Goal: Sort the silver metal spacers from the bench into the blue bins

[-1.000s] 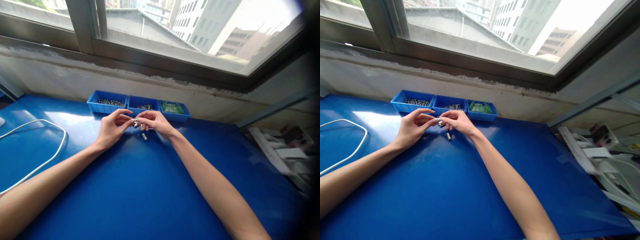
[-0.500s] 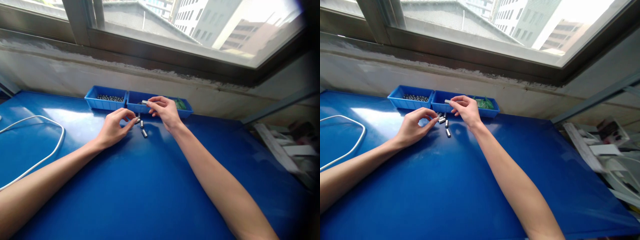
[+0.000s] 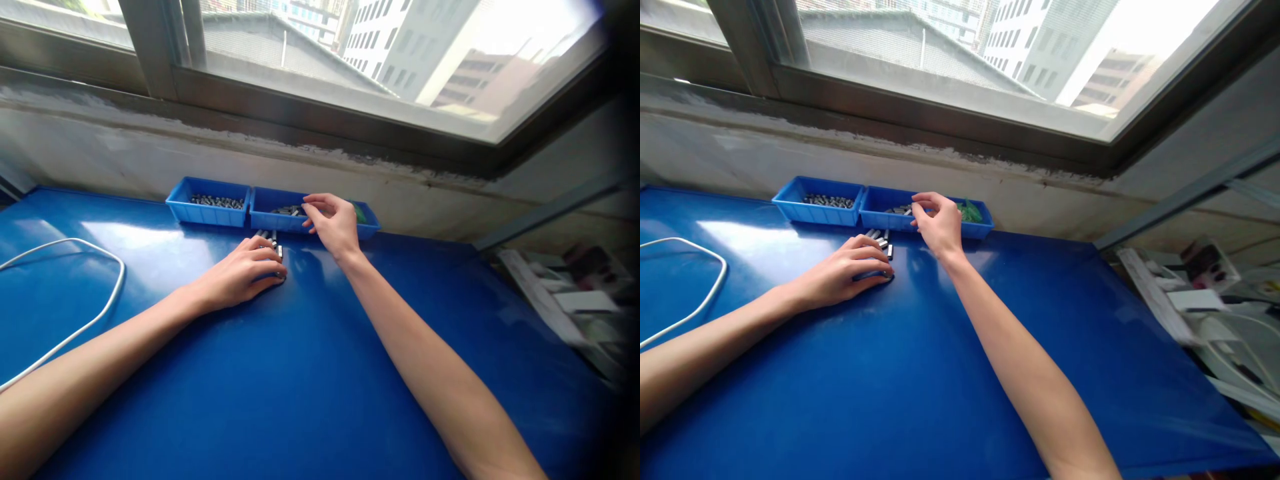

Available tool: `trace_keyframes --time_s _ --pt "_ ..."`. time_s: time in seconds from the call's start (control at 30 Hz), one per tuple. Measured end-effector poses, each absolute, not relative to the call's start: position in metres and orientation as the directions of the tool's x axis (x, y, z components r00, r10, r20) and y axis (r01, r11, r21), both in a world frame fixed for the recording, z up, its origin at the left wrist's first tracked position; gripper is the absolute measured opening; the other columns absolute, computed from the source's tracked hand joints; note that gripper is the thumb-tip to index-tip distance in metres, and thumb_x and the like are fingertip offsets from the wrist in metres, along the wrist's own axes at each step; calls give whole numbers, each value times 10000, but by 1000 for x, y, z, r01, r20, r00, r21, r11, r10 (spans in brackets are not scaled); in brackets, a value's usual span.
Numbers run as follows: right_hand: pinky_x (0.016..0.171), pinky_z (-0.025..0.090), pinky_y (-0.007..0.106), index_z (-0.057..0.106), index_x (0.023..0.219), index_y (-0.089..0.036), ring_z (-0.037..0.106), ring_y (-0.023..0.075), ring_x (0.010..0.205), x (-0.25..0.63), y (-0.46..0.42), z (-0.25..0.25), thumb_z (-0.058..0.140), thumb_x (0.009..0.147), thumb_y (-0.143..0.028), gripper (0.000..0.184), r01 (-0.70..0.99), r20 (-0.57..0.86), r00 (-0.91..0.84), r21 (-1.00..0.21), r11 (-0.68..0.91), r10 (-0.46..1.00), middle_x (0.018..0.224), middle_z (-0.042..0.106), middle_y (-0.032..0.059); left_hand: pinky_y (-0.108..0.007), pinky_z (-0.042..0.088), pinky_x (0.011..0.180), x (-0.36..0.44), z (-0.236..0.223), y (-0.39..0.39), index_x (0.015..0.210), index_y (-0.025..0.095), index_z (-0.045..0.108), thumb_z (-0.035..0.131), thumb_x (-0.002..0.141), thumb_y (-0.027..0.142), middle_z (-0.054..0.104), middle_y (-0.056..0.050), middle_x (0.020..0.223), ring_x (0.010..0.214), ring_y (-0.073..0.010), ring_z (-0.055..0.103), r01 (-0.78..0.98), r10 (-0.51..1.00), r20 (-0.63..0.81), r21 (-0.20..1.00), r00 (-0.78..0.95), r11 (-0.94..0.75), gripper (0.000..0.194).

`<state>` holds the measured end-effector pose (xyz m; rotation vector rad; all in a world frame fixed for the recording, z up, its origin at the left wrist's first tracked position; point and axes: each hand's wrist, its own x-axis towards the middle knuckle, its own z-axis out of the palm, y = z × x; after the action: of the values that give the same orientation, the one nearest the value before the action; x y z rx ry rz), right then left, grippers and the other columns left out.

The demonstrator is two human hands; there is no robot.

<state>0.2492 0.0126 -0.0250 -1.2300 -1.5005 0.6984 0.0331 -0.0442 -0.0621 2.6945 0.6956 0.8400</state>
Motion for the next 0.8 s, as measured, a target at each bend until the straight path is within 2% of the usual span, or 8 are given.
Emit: trace_keyframes --time_s 0.1,0.2,0.3,0.37,0.43,0.6,0.8 --pt "482 512 208 723 974 -179 660 115 595 248 12 -23 665 819 -339 231 308 357 34 -892 330 933 880 742 40 -373 498 934 33 -65 -44 1136 237 732 534 1014 309 723 -84 1031 1011 -230 604 372 515 459 369 724 -852 243" --pt "486 496 220 712 930 -180 615 104 546 245 8 -22 667 810 -339 204 242 385 47 -900 363 922 813 731 28 -327 526 866 33 -66 -44 1162 235 725 526 1020 315 725 -84 1053 943 -197 667 389 593 479 461 648 -798 257" --pt "477 461 230 699 902 -186 557 95 486 240 0 -25 665 803 -337 184 173 423 33 -895 411 906 703 695 1 -289 565 783 32 -64 -41 1107 210 739 619 968 367 736 -76 1001 841 -172 702 365 768 524 678 368 -638 242" --pt "462 432 231 695 886 -191 530 93 462 236 -4 -31 658 809 -358 188 144 413 3 -901 409 911 650 661 -15 -294 592 769 31 -62 -38 1077 184 738 717 890 417 745 -66 927 800 -177 716 261 868 463 829 178 -495 299" --pt "442 401 231 693 861 -186 507 88 440 232 -6 -39 646 820 -400 222 103 352 -50 -929 356 935 629 644 -18 -319 613 810 29 -61 -34 1055 160 733 797 805 449 759 -73 926 846 -203 737 138 925 373 915 71 -379 387" --pt "410 356 220 712 867 -151 514 86 410 230 -1 -55 664 820 -468 323 2 176 -212 -984 181 961 610 653 -10 -381 617 910 26 -61 -29 1032 139 738 872 706 466 774 -114 1038 967 -255 748 9 962 272 962 16 -272 481" --pt "412 358 210 721 961 -156 537 77 426 230 0 -53 702 823 -472 345 17 183 -270 -981 195 945 709 722 12 -374 636 835 26 -59 -29 1092 154 718 824 777 473 792 -95 914 861 -248 769 -36 966 253 967 62 -251 461"
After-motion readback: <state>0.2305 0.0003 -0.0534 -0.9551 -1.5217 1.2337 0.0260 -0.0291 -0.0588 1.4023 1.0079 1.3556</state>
